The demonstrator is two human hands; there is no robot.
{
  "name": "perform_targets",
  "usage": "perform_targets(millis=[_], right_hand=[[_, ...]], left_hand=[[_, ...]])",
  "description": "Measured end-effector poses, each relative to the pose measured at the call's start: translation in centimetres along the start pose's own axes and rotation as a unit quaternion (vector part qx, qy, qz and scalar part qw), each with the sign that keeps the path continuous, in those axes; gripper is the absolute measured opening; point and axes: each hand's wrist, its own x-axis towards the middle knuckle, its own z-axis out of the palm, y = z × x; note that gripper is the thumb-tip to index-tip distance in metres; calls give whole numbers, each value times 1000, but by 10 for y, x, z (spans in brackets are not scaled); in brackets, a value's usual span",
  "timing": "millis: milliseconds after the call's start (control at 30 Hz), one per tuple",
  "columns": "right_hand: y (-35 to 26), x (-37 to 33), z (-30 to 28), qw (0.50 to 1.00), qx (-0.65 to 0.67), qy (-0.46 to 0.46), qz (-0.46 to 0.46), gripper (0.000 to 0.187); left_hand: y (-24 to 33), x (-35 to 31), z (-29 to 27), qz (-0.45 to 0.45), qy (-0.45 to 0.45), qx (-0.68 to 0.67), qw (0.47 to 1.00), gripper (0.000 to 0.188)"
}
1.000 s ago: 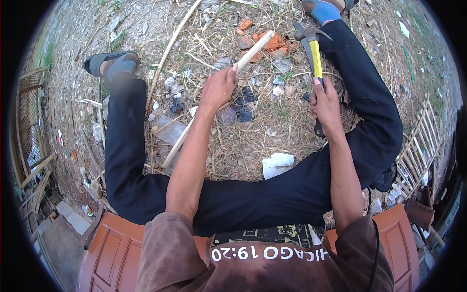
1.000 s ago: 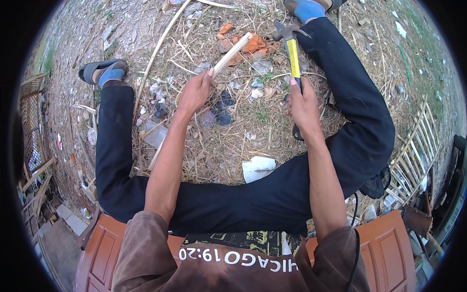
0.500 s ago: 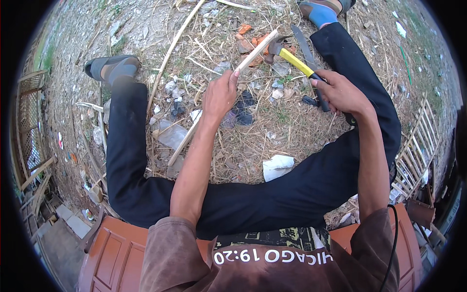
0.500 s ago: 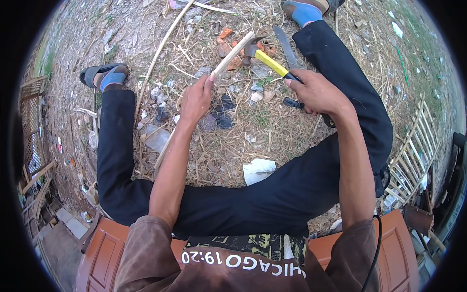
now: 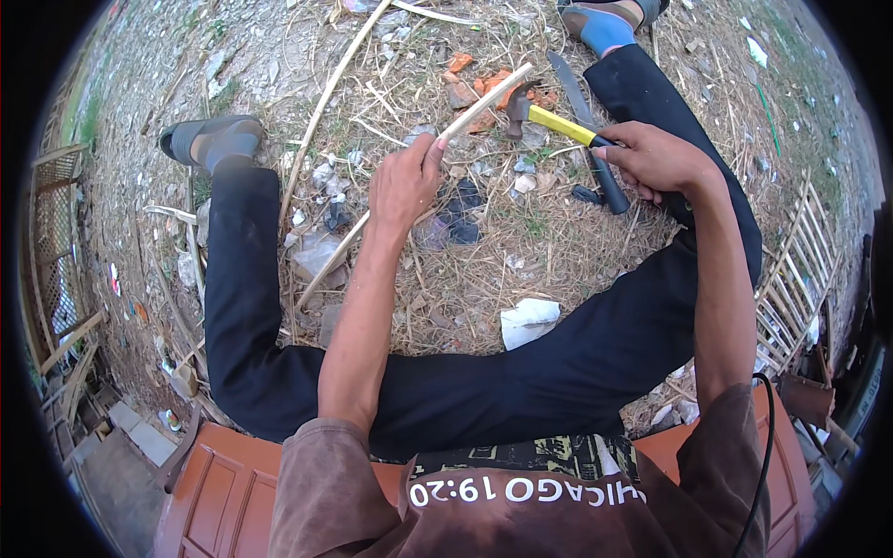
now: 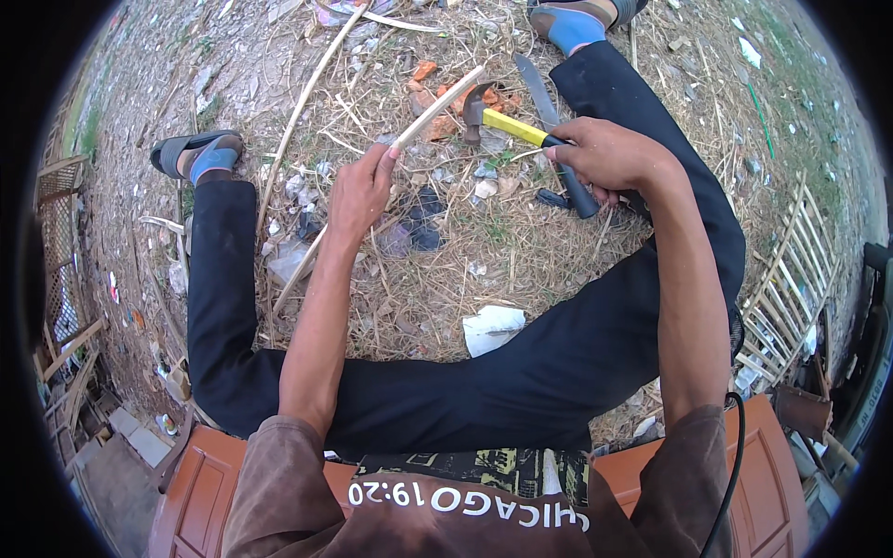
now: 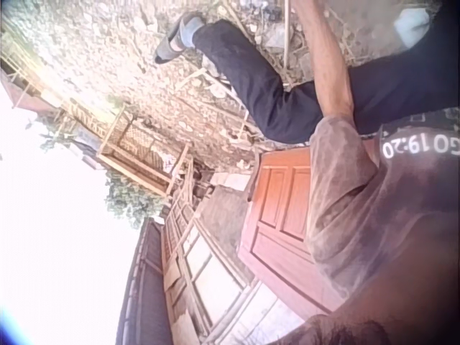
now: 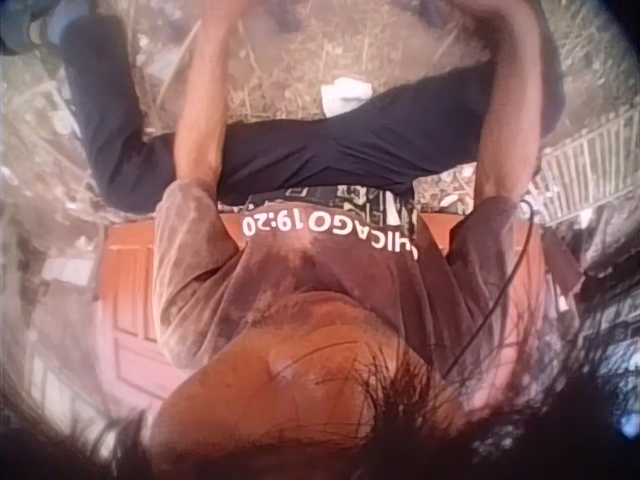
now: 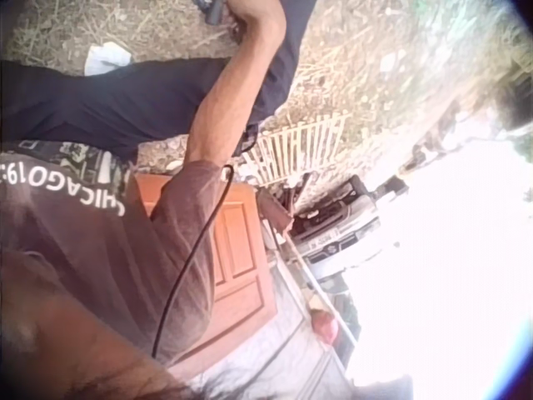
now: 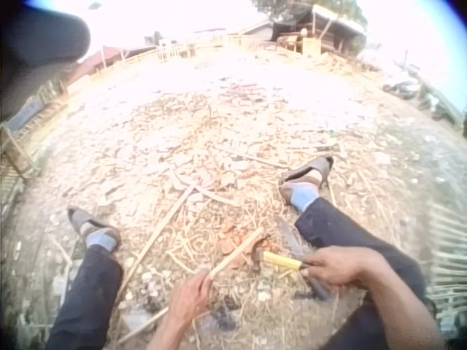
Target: The person strips layers from bamboo strips using a knife and a hammer to split and thin the material while sitting on the ground.
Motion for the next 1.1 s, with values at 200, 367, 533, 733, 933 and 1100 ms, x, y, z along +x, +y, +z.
perform_targets(millis=[200,367,533,733,933,1100], right_hand=[[-2,-3,-5,999,18,-15,-22,30],[-1,5,-10,999,6,-47,-10,35],[1,12,-7,998,0,-70,-5,34],[12,2,-13,993,80,-77,-38,28],[28,20,-18,957,223,-183,-38,27],[28,28,-31,956,209,-204,-24,29]], left_hand=[[-7,5,-8,17,2,23,1000,36],[-13,10,-10,34,-13,17,999,35],[-16,10,-7,45,-9,41,998,34],[-26,9,-12,51,-15,6,999,36],[-40,8,-3,45,-27,-30,998,35],[-43,6,2,29,-79,-37,996,38]])
